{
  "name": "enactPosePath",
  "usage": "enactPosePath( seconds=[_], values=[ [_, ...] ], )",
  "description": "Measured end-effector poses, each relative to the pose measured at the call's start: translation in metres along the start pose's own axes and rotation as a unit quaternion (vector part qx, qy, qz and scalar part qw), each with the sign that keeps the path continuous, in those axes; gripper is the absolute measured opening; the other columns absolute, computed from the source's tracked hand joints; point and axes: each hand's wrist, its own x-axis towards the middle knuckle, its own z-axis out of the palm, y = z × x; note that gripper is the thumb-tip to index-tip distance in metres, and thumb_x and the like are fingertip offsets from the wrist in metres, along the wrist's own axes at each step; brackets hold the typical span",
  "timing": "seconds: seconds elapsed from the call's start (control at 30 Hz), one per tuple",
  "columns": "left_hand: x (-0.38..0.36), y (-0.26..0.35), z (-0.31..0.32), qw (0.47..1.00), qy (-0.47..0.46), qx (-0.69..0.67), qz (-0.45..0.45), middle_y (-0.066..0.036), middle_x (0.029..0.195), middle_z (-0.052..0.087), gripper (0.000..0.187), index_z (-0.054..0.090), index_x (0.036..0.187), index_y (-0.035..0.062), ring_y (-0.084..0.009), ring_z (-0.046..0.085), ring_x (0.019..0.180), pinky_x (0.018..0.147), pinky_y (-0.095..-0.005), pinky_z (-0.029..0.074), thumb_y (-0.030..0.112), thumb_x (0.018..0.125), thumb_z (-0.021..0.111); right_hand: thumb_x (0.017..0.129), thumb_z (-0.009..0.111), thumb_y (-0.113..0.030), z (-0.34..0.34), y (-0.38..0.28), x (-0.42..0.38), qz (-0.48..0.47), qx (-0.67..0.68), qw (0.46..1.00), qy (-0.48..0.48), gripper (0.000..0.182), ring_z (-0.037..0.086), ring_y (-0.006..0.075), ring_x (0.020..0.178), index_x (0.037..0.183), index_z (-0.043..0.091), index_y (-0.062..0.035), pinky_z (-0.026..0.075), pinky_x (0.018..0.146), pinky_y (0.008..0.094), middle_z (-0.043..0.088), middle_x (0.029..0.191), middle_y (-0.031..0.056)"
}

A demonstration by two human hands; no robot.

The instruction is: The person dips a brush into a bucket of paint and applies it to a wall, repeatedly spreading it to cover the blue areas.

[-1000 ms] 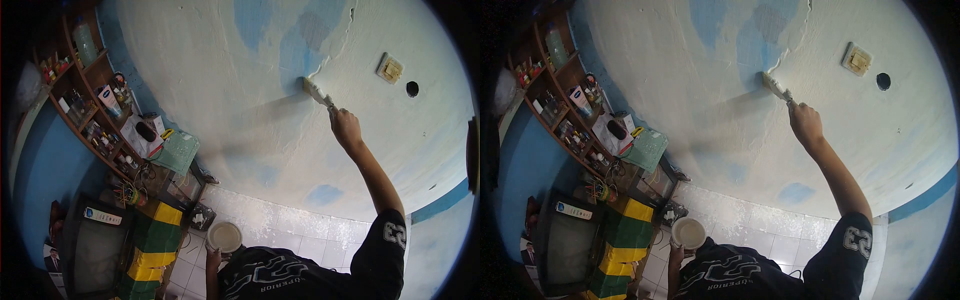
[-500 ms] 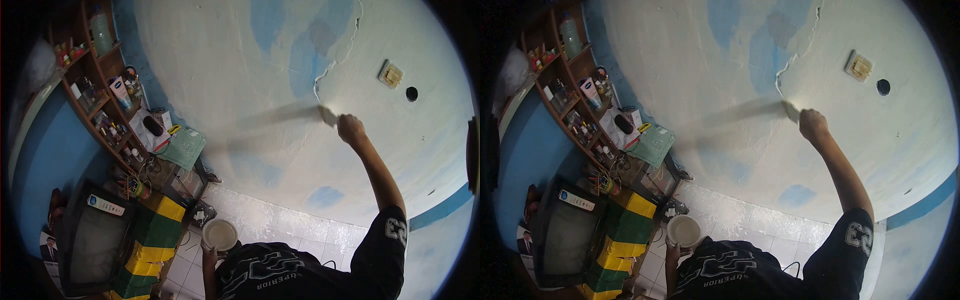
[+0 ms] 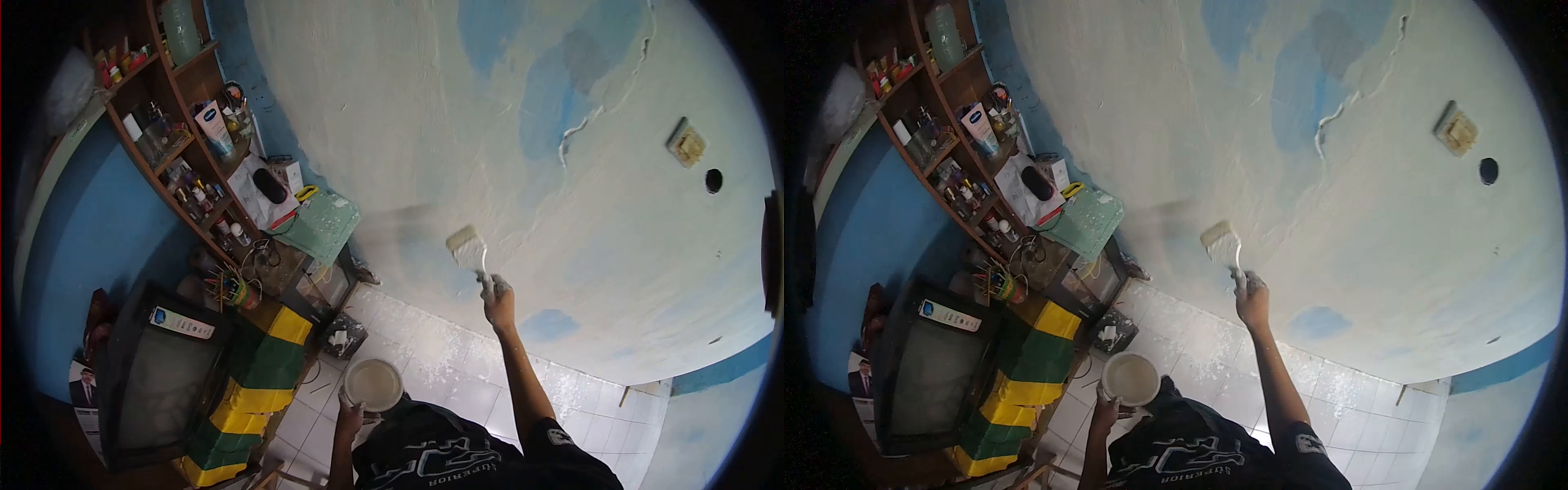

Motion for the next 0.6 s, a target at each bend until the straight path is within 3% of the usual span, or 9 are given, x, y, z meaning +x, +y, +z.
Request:
enactPosePath(
  seconds=[0.03, 0.13, 0.23, 0.33, 0.43, 0.5, 0.53, 0.57, 0.6],
  values=[
    [-0.001, -0.001, 0.0, 1.0, 0.003, 0.003, -0.004, -0.026, 0.105, 0.048, 0.067, -0.001, 0.132, 0.024, -0.028, 0.064, 0.064, 0.052, -0.0358, 0.056, -0.003, 0.085, 0.039, 0.09, 0.046, -0.02, 0.014, -0.022, 0.006, 0.009, 0.035, 0.999, 0.028, 0.023, 0.041, 0.0083, 0.052, 0.085, 0.057, -0.0011, 0.032, 0.047, 0.0228, 0.044, 0.056, -0.0005],
    [0.002, -0.013, -0.01, 1.0, 0.011, 0.006, -0.008, -0.026, 0.108, 0.047, 0.067, -0.002, 0.132, 0.0238, -0.0291, 0.064, 0.065, 0.053, -0.0374, 0.056, -0.001, 0.086, 0.04, 0.091, 0.042, -0.019, 0.047, -0.065, 0.034, 0.001, 0.087, 0.992, 0.096, 0.024, 0.049, 0.0153, 0.053, 0.087, 0.055, 0.0008, 0.039, 0.05, 0.0286, 0.05, 0.059, 0.007],
    [-0.006, -0.002, -0.009, 0.999, 0.023, 0.014, -0.03, -0.026, 0.109, 0.046, 0.068, -0.004, 0.133, 0.023, -0.0303, 0.064, 0.066, 0.054, -0.0384, 0.056, 0.0, 0.086, 0.04, 0.091, 0.041, -0.018, 0.097, -0.056, 0.079, -0.012, 0.159, 0.979, 0.125, 0.022, 0.049, 0.0155, 0.054, 0.085, 0.052, 0.0002, 0.039, 0.05, 0.0287, 0.051, 0.062, 0.0075],
    [-0.009, -0.001, -0.019, 0.997, 0.035, 0.033, -0.063, -0.027, 0.112, 0.043, 0.068, -0.002, 0.133, 0.0212, -0.0312, 0.063, 0.068, 0.056, -0.0398, 0.056, -0.002, 0.085, 0.04, 0.091, 0.04, -0.018, 0.16, -0.012, 0.123, 0.118, 0.266, 0.949, 0.119, 0.022, 0.05, 0.0157, 0.055, 0.085, 0.051, 0.0003, 0.04, 0.052, 0.0299, 0.051, 0.064, 0.0094],
    [-0.004, -0.003, -0.04, 0.996, 0.046, 0.047, -0.067, -0.027, 0.114, 0.041, 0.068, 0.001, 0.132, 0.0192, -0.0331, 0.063, 0.069, 0.057, -0.0406, 0.057, -0.005, 0.083, 0.04, 0.09, 0.039, -0.019, 0.218, 0.046, 0.118, 0.039, 0.048, 0.978, 0.198, 0.022, 0.049, 0.0149, 0.055, 0.087, 0.05, 0.0, 0.04, 0.051, 0.0287, 0.05, 0.063, 0.0085],
    [-0.009, -0.01, -0.05, 0.995, 0.053, 0.036, -0.072, -0.027, 0.115, 0.039, 0.068, 0.003, 0.132, 0.0175, -0.0347, 0.063, 0.07, 0.057, -0.0409, 0.057, -0.007, 0.081, 0.04, 0.088, 0.041, -0.019, 0.262, 0.093, 0.092, 0.122, 0.098, 0.969, 0.193, 0.019, 0.047, 0.0148, 0.05, 0.084, 0.05, -0.0021, 0.038, 0.044, 0.0274, 0.048, 0.06, 0.0056],
    [-0.011, -0.013, -0.054, 0.996, 0.063, 0.043, -0.05, -0.028, 0.115, 0.039, 0.067, 0.002, 0.132, 0.0175, -0.0354, 0.063, 0.071, 0.057, -0.0407, 0.057, -0.006, 0.082, 0.04, 0.086, 0.043, -0.018, 0.274, 0.111, 0.073, 0.264, 0.212, 0.931, 0.136, 0.017, 0.045, 0.0142, 0.045, 0.081, 0.05, -0.0036, 0.036, 0.039, 0.0269, 0.046, 0.057, 0.0037],
    [-0.015, -0.009, -0.055, 0.995, 0.06, 0.024, -0.07, -0.028, 0.115, 0.039, 0.067, 0.001, 0.132, 0.0183, -0.0355, 0.063, 0.07, 0.058, -0.0409, 0.057, -0.005, 0.083, 0.039, 0.084, 0.045, -0.017, 0.283, 0.126, 0.058, 0.392, 0.319, 0.859, 0.078, 0.015, 0.042, 0.0136, 0.041, 0.078, 0.051, -0.005, 0.033, 0.035, 0.0265, 0.044, 0.055, 0.0018],
    [-0.015, -0.001, -0.055, 0.995, 0.056, 0.002, -0.083, -0.028, 0.115, 0.039, 0.067, 0.0, 0.132, 0.0192, -0.0355, 0.063, 0.07, 0.058, -0.0412, 0.057, -0.004, 0.083, 0.039, 0.083, 0.047, -0.016, 0.287, 0.147, 0.047, 0.448, 0.378, 0.806, 0.075, 0.011, 0.037, 0.0116, 0.037, 0.075, 0.047, -0.0085, 0.029, 0.032, 0.0254, 0.04, 0.052, -0.0003]
  ],
)
